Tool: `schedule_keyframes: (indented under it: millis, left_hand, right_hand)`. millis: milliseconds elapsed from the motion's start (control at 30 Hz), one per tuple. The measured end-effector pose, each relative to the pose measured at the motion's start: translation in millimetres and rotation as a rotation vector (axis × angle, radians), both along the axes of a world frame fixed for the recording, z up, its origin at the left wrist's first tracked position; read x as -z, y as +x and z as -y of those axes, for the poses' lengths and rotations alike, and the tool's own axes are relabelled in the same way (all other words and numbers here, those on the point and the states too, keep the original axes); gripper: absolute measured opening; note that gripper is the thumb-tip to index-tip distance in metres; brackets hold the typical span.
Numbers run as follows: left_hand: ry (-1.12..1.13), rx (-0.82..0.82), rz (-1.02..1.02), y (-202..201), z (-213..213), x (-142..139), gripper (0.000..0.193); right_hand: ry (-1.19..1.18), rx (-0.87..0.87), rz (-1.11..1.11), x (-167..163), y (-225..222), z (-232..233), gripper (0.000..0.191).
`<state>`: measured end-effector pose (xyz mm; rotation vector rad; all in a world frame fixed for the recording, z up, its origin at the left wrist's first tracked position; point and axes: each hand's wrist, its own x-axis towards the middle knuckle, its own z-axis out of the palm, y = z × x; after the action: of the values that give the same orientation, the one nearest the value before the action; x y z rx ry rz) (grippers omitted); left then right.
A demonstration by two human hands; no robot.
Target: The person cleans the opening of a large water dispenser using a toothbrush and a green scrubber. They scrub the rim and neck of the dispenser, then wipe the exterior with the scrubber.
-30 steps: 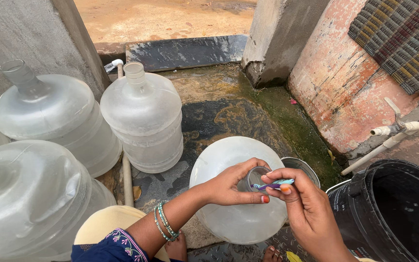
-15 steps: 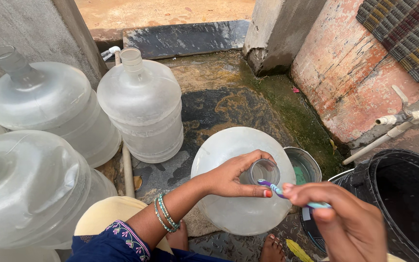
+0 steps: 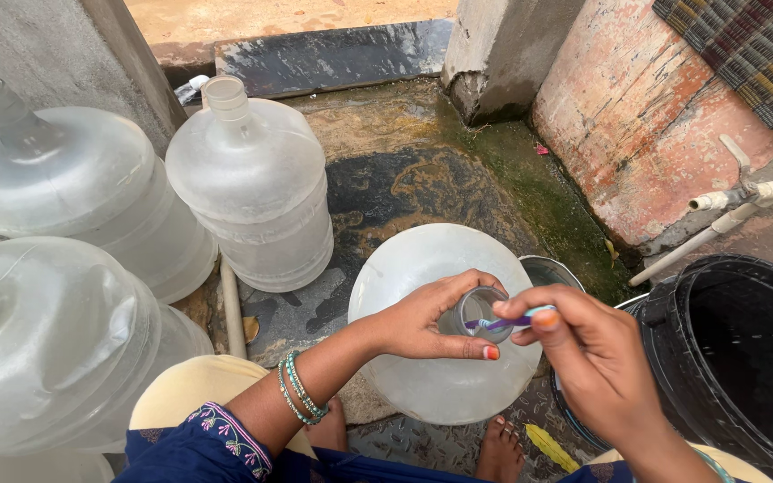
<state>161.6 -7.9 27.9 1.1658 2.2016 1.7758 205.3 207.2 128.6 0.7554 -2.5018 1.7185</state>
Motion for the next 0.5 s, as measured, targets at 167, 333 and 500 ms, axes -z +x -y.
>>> schedule_keyframes:
  millis: [167,333,500]
  left_hand:
    - [0.009,0.013,0.022,-4.3,-0.2,4.6,0.067]
    - [0.046,0.061,0.007,-0.1,-2.0,3.8,0.063]
    - [0.061,0.043,0.012,3.0,-0.1,0.9,0.055]
  right_hand:
    - [-0.045,0.01,-0.239,-15.8,40.0,-36.9,0.038]
    - [0.023,-0.032,-0.026,12.6,1.0,-4.4,0.035]
    - [0.038,-0.014,0.018,25.7,-14.1,5.0,0.035]
